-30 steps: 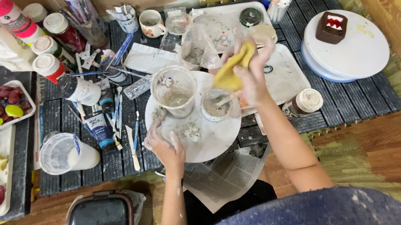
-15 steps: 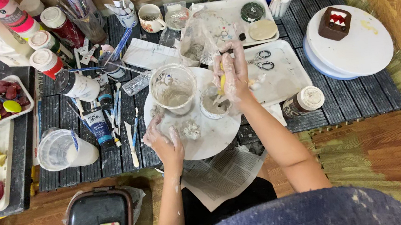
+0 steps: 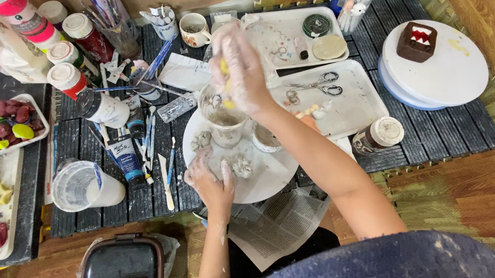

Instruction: The person kneads a lump of gray clay on a white plate, then uses a wooden stick to scrape and mix a gray paste in a plastic cup. They repeatedly transfer the paste between the cup and the plate, kneading it by hand and using the stick to blend it.

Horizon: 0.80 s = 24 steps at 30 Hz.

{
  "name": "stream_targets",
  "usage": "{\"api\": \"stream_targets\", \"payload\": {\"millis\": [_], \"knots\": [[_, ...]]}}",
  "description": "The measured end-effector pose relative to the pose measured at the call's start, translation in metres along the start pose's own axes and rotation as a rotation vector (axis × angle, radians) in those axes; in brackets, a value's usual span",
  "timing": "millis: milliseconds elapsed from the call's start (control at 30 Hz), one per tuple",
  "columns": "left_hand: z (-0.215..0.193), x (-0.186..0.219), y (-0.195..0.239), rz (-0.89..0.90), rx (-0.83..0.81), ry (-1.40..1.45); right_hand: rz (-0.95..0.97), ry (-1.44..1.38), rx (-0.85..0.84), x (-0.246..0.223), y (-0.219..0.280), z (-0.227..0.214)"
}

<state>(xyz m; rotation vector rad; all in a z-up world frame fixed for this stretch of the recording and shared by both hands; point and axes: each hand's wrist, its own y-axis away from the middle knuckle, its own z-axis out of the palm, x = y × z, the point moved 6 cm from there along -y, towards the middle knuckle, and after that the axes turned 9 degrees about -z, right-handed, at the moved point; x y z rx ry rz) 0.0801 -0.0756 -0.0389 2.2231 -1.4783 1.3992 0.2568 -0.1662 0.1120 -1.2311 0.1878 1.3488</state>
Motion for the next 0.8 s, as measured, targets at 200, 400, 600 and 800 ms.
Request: {"api": "stream_targets", "payload": {"millis": [200, 400, 600, 800], "knots": [[0.001, -0.002, 0.003, -0.014, -0.024, 0.049, -0.002, -0.018, 0.000, 0.018, -0.006, 0.001], [-0.001, 0.000, 0.000, -0.012, -0.009, 0.055, 0.029, 0.082, -0.059, 0.012, -0.017, 0.008], [-0.003, 0.003, -0.002, -0.010, -0.038, 0.034, 0.090, 0.108, -0.094, 0.013, -0.007, 0.017], [-0.013, 0.014, -0.001, 0.047, -0.040, 0.100, 0.067, 0.103, -0.114, 0.011, 0.001, 0.011]]}}
